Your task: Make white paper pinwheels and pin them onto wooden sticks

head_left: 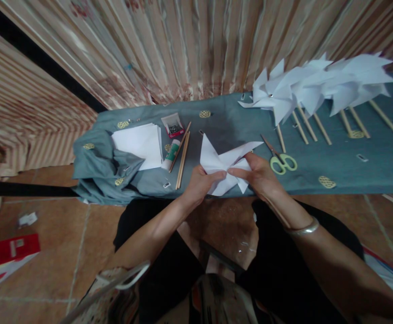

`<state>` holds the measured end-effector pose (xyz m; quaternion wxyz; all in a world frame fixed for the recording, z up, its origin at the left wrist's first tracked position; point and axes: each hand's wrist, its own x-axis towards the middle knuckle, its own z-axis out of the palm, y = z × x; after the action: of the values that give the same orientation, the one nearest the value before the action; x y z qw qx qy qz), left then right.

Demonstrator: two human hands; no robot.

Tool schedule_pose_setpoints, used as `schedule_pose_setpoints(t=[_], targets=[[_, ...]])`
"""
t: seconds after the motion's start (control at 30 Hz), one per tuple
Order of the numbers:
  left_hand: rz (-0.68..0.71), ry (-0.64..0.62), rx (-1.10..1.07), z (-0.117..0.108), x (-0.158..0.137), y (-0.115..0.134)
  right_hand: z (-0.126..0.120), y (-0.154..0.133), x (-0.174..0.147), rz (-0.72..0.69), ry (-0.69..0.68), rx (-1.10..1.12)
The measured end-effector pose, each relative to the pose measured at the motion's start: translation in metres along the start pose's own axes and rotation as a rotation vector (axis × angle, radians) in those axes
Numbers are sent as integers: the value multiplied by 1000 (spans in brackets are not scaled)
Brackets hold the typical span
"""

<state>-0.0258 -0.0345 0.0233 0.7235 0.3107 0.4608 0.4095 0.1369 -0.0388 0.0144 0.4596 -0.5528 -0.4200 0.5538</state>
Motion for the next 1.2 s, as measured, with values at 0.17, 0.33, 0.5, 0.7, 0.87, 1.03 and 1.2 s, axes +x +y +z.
schedule_pose_setpoints(t=[0.17, 0.33, 0.5, 0.7, 0.87, 1.03, 1.2], targets=[[42, 15, -3, -1, 1, 0, -2, -2, -1, -42, -23, -38], [54, 16, 27, -2, 3, -2, -2, -1, 0, -51, -18, -41], [86, 28, 59, -3, 6, -4, -1, 3, 0, -11, -4, 5], [106, 54, 72, -2, 5, -3, 2, 1, -2, -21, 8, -33], [107, 46, 75, -2, 4, -3, 5, 1, -4, -8, 25, -33], [108, 66, 87, -3, 8, -6, 5, 4, -5, 15, 18, -16], [94, 77, 71, -3, 10, -5, 4, 4, -3, 11, 36, -23]])
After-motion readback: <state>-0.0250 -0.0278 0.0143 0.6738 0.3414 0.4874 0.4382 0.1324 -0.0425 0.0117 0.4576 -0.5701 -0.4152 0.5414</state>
